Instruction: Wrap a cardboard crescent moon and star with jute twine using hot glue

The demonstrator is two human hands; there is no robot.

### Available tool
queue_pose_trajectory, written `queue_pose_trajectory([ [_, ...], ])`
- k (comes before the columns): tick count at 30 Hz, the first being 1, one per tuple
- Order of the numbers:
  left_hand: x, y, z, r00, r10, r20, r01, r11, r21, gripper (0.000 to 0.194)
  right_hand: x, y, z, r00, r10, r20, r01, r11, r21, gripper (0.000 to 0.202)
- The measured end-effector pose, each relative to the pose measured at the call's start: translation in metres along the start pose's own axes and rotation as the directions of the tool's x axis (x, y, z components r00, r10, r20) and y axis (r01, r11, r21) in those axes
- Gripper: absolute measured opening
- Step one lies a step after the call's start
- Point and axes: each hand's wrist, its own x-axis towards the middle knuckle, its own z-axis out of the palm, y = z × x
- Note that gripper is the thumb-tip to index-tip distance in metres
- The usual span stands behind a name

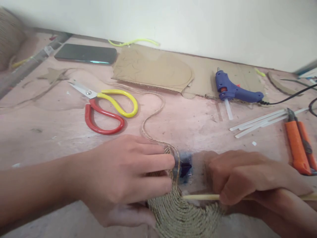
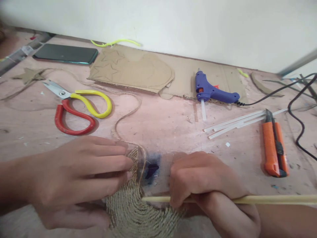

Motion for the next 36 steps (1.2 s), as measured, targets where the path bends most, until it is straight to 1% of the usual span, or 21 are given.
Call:
queue_pose_trajectory([
  [2,0.000,-0.001,0.000,0.995,0.085,0.051,-0.082,0.994,-0.069,0.041,-0.004,0.000,0.000,0.999,0.032,-0.027,-0.031,0.999,0.029,0.043],
  [3,0.000,-0.001,0.000,0.993,0.101,0.066,-0.095,0.991,-0.093,0.038,-0.005,0.000,0.000,0.998,0.056,-0.044,-0.054,0.997,0.047,0.042],
  [5,0.002,-0.002,-0.001,0.993,0.086,0.079,-0.077,0.991,-0.106,0.034,-0.006,0.000,0.000,0.993,0.102,-0.062,-0.098,0.993,0.069,0.038],
  [7,0.003,-0.002,-0.001,0.993,0.083,0.079,-0.074,0.991,-0.109,0.035,-0.005,-0.001,0.000,0.992,0.119,-0.046,-0.117,0.992,0.049,0.032],
  [9,0.003,-0.003,-0.001,0.994,0.082,0.077,-0.074,0.992,-0.105,0.034,-0.002,-0.001,-0.001,0.995,0.097,0.000,-0.097,0.995,-0.011,0.033],
  [12,0.002,-0.003,-0.001,0.994,0.089,0.060,-0.083,0.991,-0.105,0.035,0.005,-0.003,-0.003,0.998,0.053,0.046,-0.050,0.996,-0.068,0.041],
  [15,0.002,-0.003,-0.001,0.993,0.092,0.069,-0.083,0.990,-0.113,0.036,0.011,-0.008,-0.007,0.994,0.031,0.103,-0.014,0.988,-0.155,0.046],
  [16,0.002,-0.003,-0.001,0.993,0.091,0.074,-0.082,0.990,-0.116,0.036,0.012,-0.010,-0.009,0.991,0.023,0.134,0.004,0.980,-0.197,0.048],
  [19,0.002,-0.003,-0.001,0.994,0.083,0.073,-0.076,0.992,-0.102,0.035,0.010,-0.014,-0.012,0.984,0.015,0.178,0.035,0.961,-0.274,0.050],
  [21,0.002,-0.004,-0.001,0.994,0.085,0.062,-0.079,0.992,-0.094,0.033,0.005,-0.014,-0.011,0.990,-0.004,0.139,0.044,0.958,-0.283,0.052],
  [24,0.002,-0.004,0.000,0.994,0.104,0.039,-0.100,0.991,-0.090,0.032,-0.002,-0.013,-0.006,1.000,-0.020,0.017,0.024,0.963,-0.267,0.050],
  [26,0.002,-0.004,0.000,0.994,0.108,0.035,-0.105,0.990,-0.090,0.034,-0.005,-0.012,-0.002,0.999,0.016,-0.040,-0.025,0.970,-0.240,0.044],
  [29,0.002,-0.003,0.000,0.994,0.100,0.035,-0.097,0.992,-0.080,0.034,-0.005,-0.011,0.001,0.996,0.070,-0.052,-0.078,0.980,-0.181,0.040],
  [30,0.001,-0.002,0.000,0.995,0.097,0.034,-0.094,0.992,-0.084,0.035,-0.005,-0.011,0.002,0.996,0.072,-0.053,-0.080,0.983,-0.163,0.038],
  [34,0.001,-0.003,0.000,0.994,0.100,0.042,-0.095,0.991,-0.096,0.036,-0.005,-0.007,0.000,0.998,0.064,0.017,-0.061,0.986,-0.157,0.035],
  [36,0.001,-0.003,0.000,0.995,0.090,0.051,-0.085,0.991,-0.102,0.037,-0.005,-0.005,-0.003,0.998,0.052,0.028,-0.047,0.987,-0.151,0.033],
])
